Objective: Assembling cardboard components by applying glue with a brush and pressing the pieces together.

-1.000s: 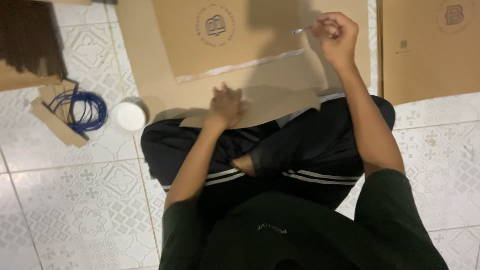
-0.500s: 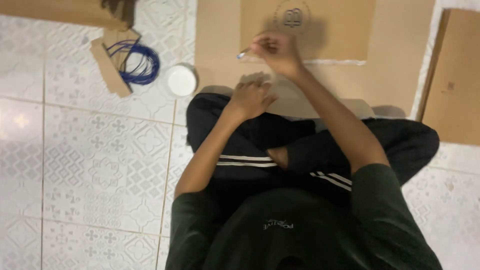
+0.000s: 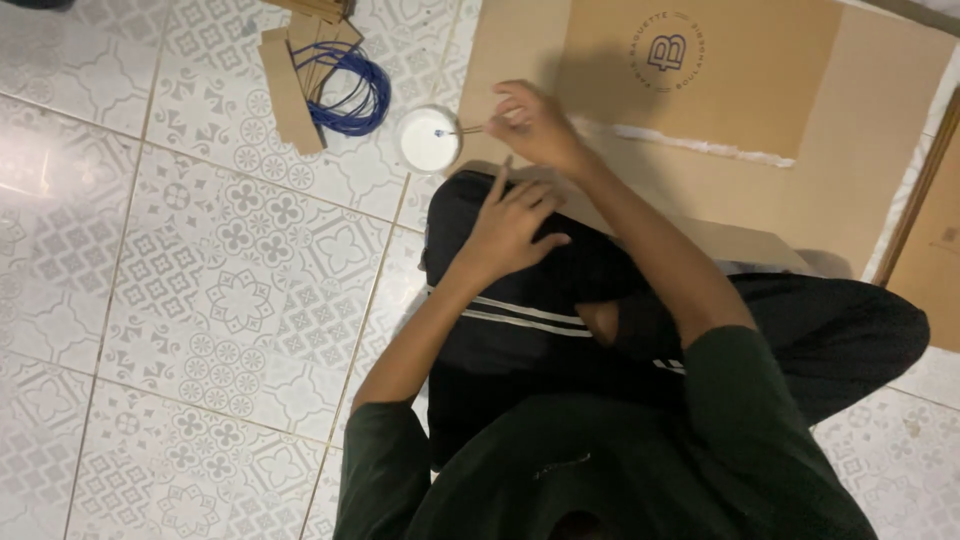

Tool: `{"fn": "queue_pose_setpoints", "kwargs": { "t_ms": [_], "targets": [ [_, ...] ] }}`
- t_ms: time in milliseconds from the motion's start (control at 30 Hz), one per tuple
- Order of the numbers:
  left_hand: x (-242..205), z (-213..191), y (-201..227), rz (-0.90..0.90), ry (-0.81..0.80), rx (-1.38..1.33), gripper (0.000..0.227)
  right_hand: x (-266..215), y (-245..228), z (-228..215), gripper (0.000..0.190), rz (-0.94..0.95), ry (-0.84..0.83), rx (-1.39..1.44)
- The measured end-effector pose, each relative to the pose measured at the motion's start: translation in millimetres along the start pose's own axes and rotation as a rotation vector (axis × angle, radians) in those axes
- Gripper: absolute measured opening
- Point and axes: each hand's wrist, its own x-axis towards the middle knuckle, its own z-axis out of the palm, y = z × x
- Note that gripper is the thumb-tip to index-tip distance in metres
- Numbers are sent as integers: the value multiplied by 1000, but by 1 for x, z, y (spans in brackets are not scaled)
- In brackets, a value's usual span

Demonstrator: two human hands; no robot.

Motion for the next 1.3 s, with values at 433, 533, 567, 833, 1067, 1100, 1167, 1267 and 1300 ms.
{"fn": "queue_pose_setpoints", "kwargs": {
  "t_ms": [433,533,567,833,1067,1100,1167,1267,1300],
  "targets": [
    [131,92,-55,5,84,372,20,-136,-33,-218,35,-122,206,-585],
    [138,111,-59,-42,7,405,48,-158,16,-206,44,-281,67,-829],
    [139,112,-56,53,-21,392,59,-166,31,-199,56,-296,-18,-827],
    [134,140,-57,211,-558,527,81,-191,113,-182,87,-192,-158,-948],
    [139,127,-62,15,-611,503,105,-203,128,-204,95,-110,-286,-898],
    [136,122,-61,-9,-595,508,110,-210,133,-211,102,-62,-354,-907],
    [133,115,-71,-71,-621,515,115,-233,149,-252,103,-15,-449,-939],
    [127,99,-77,-199,-645,533,123,-269,167,-317,109,107,-575,-1097],
    [125,96,-76,-261,-651,535,127,-286,171,-340,114,194,-608,-1219]
  ]
}}
